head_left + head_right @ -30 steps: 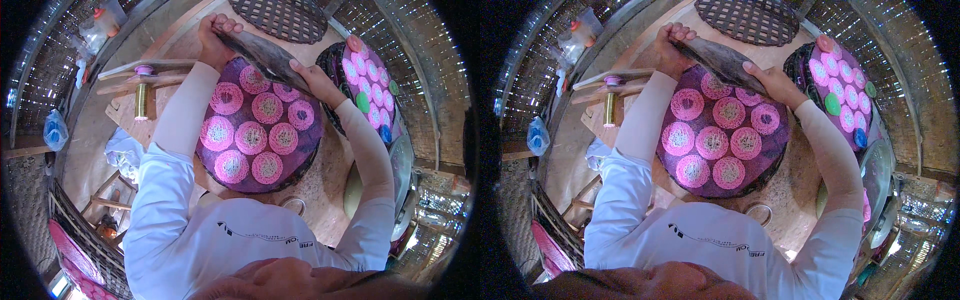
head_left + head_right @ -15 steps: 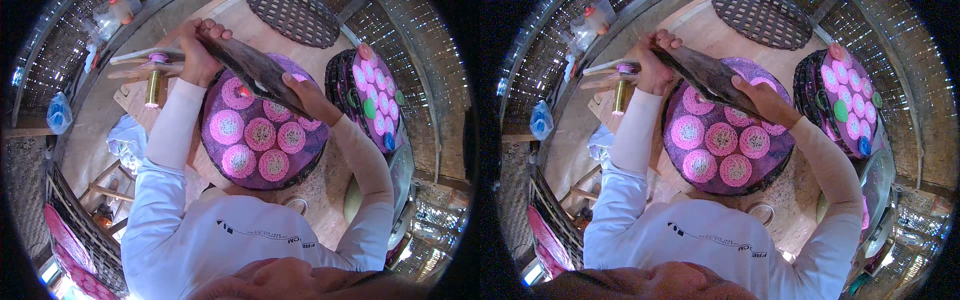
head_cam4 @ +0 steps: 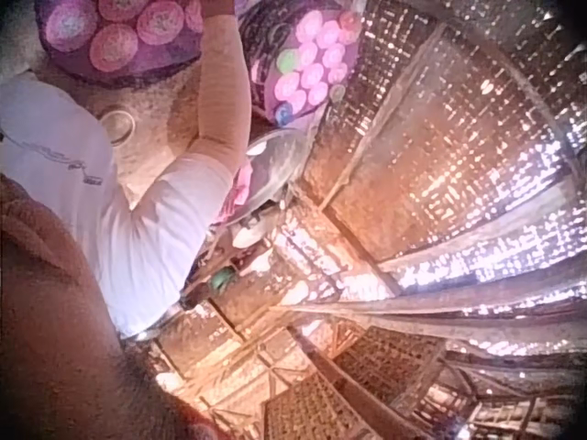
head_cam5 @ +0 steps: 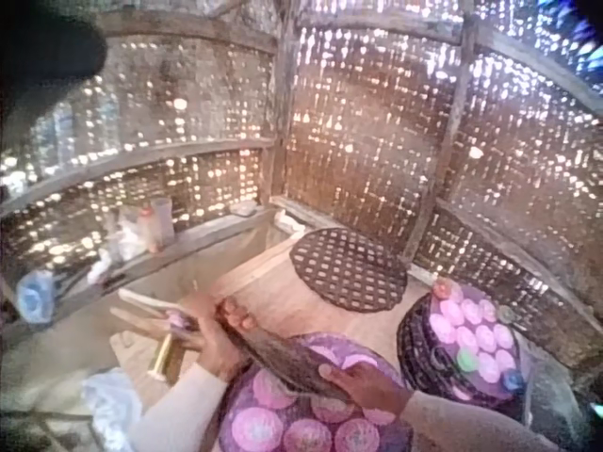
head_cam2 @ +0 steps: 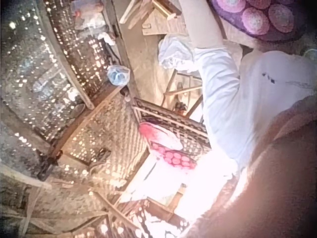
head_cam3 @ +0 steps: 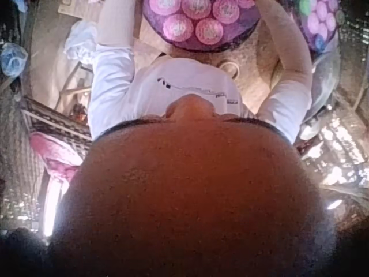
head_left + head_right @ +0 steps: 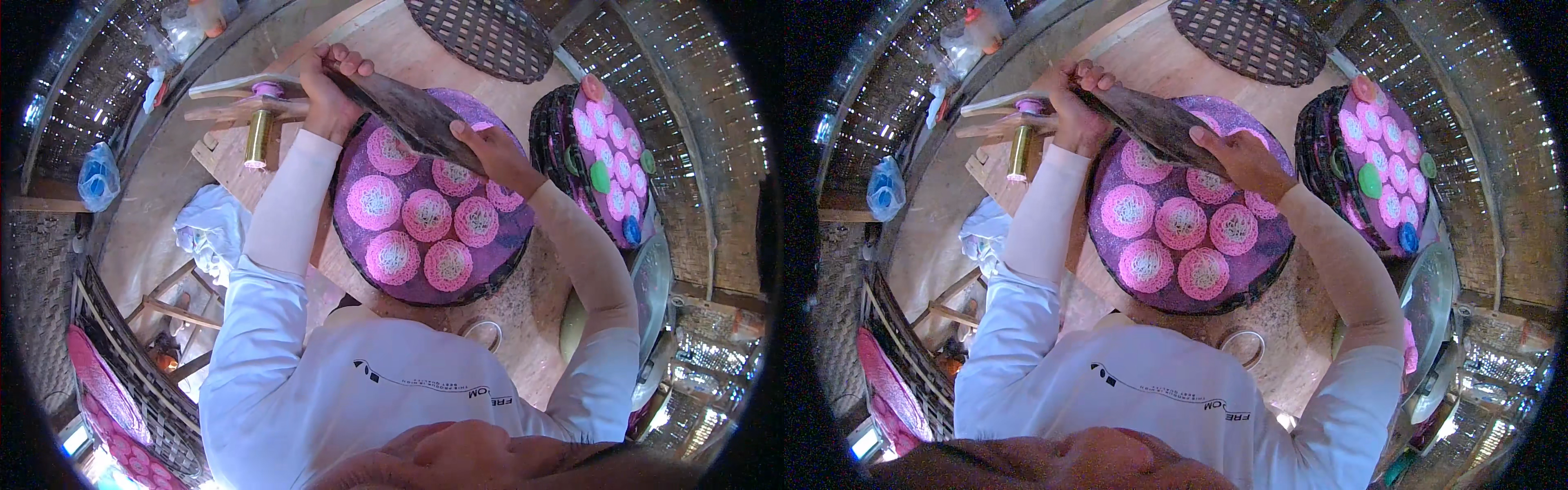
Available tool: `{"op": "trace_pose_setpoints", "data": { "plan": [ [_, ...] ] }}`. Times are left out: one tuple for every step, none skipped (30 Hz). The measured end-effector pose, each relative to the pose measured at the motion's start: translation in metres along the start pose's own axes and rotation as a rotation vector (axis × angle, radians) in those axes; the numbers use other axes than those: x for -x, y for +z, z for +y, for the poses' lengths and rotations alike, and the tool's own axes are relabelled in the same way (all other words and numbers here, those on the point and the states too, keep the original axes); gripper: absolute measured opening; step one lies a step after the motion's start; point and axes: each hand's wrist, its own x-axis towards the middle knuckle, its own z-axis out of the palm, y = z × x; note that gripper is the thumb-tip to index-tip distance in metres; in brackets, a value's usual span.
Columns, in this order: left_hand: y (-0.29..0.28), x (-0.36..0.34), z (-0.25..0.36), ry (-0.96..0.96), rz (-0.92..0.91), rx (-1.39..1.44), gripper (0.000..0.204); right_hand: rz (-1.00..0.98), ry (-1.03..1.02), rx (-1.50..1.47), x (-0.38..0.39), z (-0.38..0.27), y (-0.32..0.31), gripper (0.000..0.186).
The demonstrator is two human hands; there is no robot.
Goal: The person scoops pink and white dough from a metal bowl and fills circular molds in a purple tray using a wooden spatula. They smooth the dough into the molds and stack the filled trays on a wooden table.
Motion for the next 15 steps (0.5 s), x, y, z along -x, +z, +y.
{"op": "trace_pose_setpoints", "data": {
  "plan": [
    [0.001, -0.005, 0.0, -0.009, -0.052, -0.005, 0.027, 0.047, -0.03, 0.036, -0.003, 0.003, 0.0, 0.069],
    [0.003, -0.01, -0.001, -0.02, -0.104, -0.009, 0.028, 0.095, -0.059, 0.073, -0.004, 0.004, -0.001, 0.074],
    [0.005, -0.013, -0.003, -0.032, -0.156, -0.013, 0.028, 0.109, -0.094, 0.048, -0.001, 0.005, -0.004, 0.072],
    [0.012, -0.014, -0.003, -0.004, -0.22, -0.089, 0.027, 0.119, -0.131, 0.023, 0.006, -0.003, -0.005, 0.071],
    [0.025, -0.016, -0.003, 0.016, -0.29, -0.164, 0.027, 0.137, -0.164, -0.004, 0.013, -0.007, -0.008, 0.069],
    [0.039, -0.017, -0.004, 0.035, -0.36, -0.237, 0.026, 0.121, -0.12, -0.09, 0.018, -0.008, -0.012, 0.068],
    [0.054, -0.014, -0.009, -0.044, -0.384, -0.165, 0.027, 0.114, -0.074, -0.18, 0.025, -0.006, -0.017, 0.067],
    [0.07, -0.007, -0.013, -0.115, -0.402, -0.097, 0.027, 0.098, -0.034, -0.269, 0.031, -0.004, -0.023, 0.065],
    [0.08, -0.005, -0.02, -0.189, -0.418, -0.029, 0.027, 0.066, -0.011, -0.3, 0.04, -0.001, -0.03, 0.065],
    [0.081, -0.008, -0.029, -0.299, -0.577, 0.067, 0.027, 0.039, 0.016, -0.325, 0.051, 0.003, -0.04, 0.064],
    [0.079, -0.012, -0.041, -0.312, -0.558, 0.083, 0.026, 0.012, 0.042, -0.352, 0.062, 0.008, -0.047, 0.064],
    [0.076, -0.015, -0.056, -0.325, -0.538, 0.098, 0.025, 0.013, 0.068, -0.398, 0.07, 0.014, -0.051, 0.064],
    [0.079, -0.017, -0.072, -0.344, -0.519, 0.116, 0.025, 0.018, 0.098, -0.446, 0.08, 0.021, -0.055, 0.064],
    [0.092, -0.001, -0.083, -0.35, -0.472, 0.106, 0.023, 0.028, 0.139, -0.439, 0.091, 0.024, -0.059, 0.065],
    [0.097, 0.006, -0.099, -0.339, -0.388, 0.123, 0.022, 0.036, 0.179, -0.431, 0.101, 0.029, -0.063, 0.065]
  ]
}}
